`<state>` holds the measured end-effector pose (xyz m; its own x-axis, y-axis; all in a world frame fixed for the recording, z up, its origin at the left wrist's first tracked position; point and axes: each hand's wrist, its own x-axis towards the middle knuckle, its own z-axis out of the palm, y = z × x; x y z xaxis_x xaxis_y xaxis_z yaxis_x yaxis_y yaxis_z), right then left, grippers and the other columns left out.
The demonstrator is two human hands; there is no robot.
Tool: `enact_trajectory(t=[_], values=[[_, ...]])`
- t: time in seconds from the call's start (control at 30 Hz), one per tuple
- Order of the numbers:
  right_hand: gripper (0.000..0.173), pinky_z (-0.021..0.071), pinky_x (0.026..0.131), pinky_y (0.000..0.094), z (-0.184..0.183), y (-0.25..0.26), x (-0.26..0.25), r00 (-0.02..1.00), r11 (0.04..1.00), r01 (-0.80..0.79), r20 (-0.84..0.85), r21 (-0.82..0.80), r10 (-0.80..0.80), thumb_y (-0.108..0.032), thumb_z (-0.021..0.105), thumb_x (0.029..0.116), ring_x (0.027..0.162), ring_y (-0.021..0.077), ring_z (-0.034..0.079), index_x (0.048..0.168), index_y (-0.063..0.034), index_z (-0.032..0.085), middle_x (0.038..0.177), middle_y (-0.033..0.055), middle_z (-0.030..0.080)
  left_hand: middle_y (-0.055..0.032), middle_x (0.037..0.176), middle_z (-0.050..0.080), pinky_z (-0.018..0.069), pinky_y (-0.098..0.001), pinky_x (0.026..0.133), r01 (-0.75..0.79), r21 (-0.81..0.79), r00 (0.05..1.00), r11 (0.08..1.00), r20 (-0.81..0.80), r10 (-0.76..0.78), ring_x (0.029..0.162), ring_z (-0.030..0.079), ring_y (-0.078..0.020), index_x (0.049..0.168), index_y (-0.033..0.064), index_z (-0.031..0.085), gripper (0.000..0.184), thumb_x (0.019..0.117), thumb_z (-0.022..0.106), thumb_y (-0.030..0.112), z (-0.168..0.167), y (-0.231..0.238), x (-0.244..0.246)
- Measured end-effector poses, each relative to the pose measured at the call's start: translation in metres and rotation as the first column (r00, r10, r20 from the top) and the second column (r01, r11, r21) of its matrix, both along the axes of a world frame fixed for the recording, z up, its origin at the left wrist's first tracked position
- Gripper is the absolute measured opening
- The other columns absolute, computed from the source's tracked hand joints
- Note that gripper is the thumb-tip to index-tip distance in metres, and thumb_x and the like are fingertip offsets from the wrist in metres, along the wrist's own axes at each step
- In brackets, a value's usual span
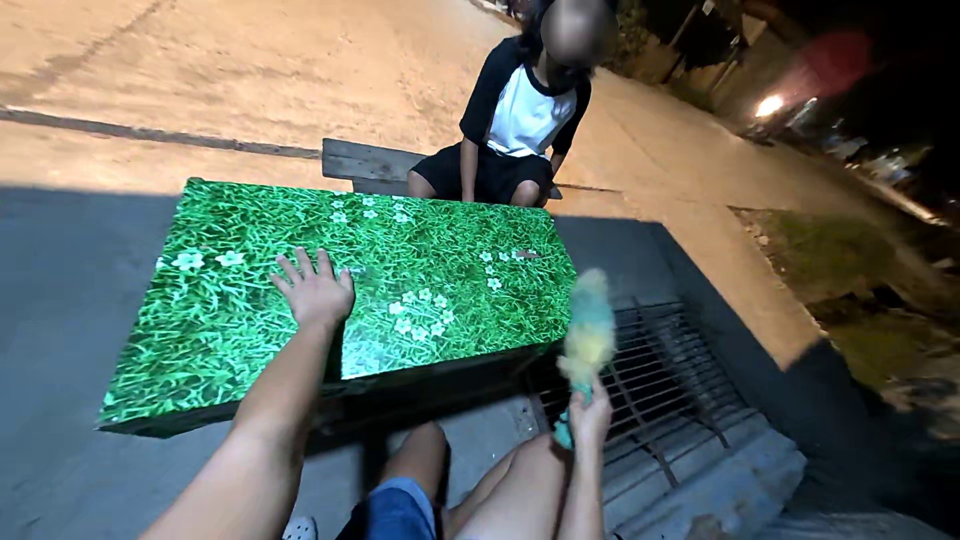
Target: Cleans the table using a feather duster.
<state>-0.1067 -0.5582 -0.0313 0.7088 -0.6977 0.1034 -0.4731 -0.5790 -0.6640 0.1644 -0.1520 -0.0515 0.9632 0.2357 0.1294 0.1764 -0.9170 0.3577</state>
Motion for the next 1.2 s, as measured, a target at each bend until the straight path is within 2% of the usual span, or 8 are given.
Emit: enact_trajectory(t=[0.2,0.37,0.47,0.57,0.7,0.9,1.0,1.2], values=[[0.054,0.0491,0.111,0.0371,-0.001,0.028,-0.002,0.641,0.605,-0.766,0.195,0.218,0.742,-0.004,0.054,0.0871,0.127,0.0200,0.063,0.140,0.0003,0.061,0.138,0.0166,0.065,-0.0249,0.171,0.012,0.0034,-0.0734,0.121,-0.002,-0.030,1.000,1.000,0.004,0.002,0.157,0.005,-0.0484,0.162,0.0065,0.027,0.069,0.1083,0.026,0.050,0.002,-0.002,-0.002],[0.046,0.0462,0.111,0.0508,-0.002,-0.030,0.025,0.989,0.982,-0.114,0.108,0.154,0.098,0.001,0.057,0.0976,0.130,0.0353,0.060,0.143,0.0006,0.058,0.140,0.0244,0.062,-0.0234,0.171,0.010,0.0042,-0.0721,0.121,-0.007,-0.015,1.000,1.000,-0.013,0.007,0.158,0.005,-0.0472,0.163,0.0090,0.025,0.069,0.1078,0.027,0.050,0.001,0.001,-0.002],[0.051,0.0468,0.107,0.0592,0.003,-0.023,0.036,0.989,0.991,0.137,-0.055,-0.013,-0.137,-0.009,0.057,0.1014,0.128,0.0441,0.059,0.152,-0.0071,0.050,0.140,0.0278,0.059,-0.0228,0.171,0.010,0.0042,-0.0716,0.122,-0.018,-0.034,1.000,0.999,-0.023,0.017,0.158,0.005,-0.0459,0.163,0.0091,0.027,0.067,0.1086,0.029,0.048,0.006,-0.003,-0.004],[0.050,0.0506,0.105,0.0549,0.008,0.017,0.030,0.982,0.982,-0.185,-0.052,-0.034,0.183,-0.004,0.058,0.0980,0.121,0.0415,0.064,0.148,-0.0030,0.054,0.134,0.0275,0.063,-0.0244,0.171,0.011,0.0046,-0.0721,0.121,-0.017,-0.044,1.000,0.999,-0.023,0.016,0.158,0.005,-0.0473,0.162,0.0070,0.028,0.066,0.1090,0.033,0.046,0.011,-0.005,-0.006],[0.056,0.0454,0.115,0.0408,0.001,0.019,0.026,0.687,0.675,-0.726,0.149,0.130,0.711,0.000,0.053,0.0896,0.133,0.0253,0.059,0.145,0.0012,0.056,0.144,0.0195,0.060,-0.0255,0.171,0.010,0.0046,-0.0714,0.122,-0.012,-0.028,1.000,1.000,-0.025,0.012,0.158,0.005,-0.0476,0.163,0.0063,0.026,0.067,0.1090,0.031,0.047,0.007,-0.005,-0.005],[0.045,0.0462,0.109,0.0584,0.020,-0.028,0.063,0.991,0.990,-0.127,0.053,0.066,0.124,-0.004,0.057,0.0988,0.128,0.0412,0.060,0.144,-0.0021,0.058,0.138,0.0266,0.062,-0.0224,0.172,0.009,0.0042,-0.0701,0.123,-0.019,-0.011,0.998,1.000,-0.056,0.018,0.158,0.003,-0.0456,0.163,0.0084,0.025,0.067,0.1094,0.030,0.048,0.010,-0.005,-0.004],[0.050,0.0477,0.107,0.0588,0.033,-0.012,0.100,0.994,0.995,0.095,-0.058,-0.017,-0.096,-0.011,0.057,0.1016,0.129,0.0431,0.058,0.151,-0.0074,0.051,0.145,0.0261,0.055,-0.0222,0.172,0.009,0.0040,-0.0707,0.122,-0.020,-0.020,0.998,1.000,-0.056,0.019,0.158,0.003,-0.0455,0.164,0.0094,0.025,0.067,0.1092,0.029,0.048,0.007,-0.006,-0.001],[0.059,0.0490,0.110,0.0520,0.044,0.062,0.150,0.778,0.784,-0.612,-0.252,-0.099,0.576,-0.003,0.049,0.1003,0.132,0.0351,0.059,0.158,-0.0137,0.043,0.153,0.0189,0.051,-0.0237,0.171,0.008,0.0043,-0.0701,0.123,-0.022,0.005,0.997,1.000,-0.070,0.022,0.158,0.004,-0.0466,0.164,0.0090,0.025,0.067,0.1093,0.030,0.048,0.013,-0.005,-0.003]])
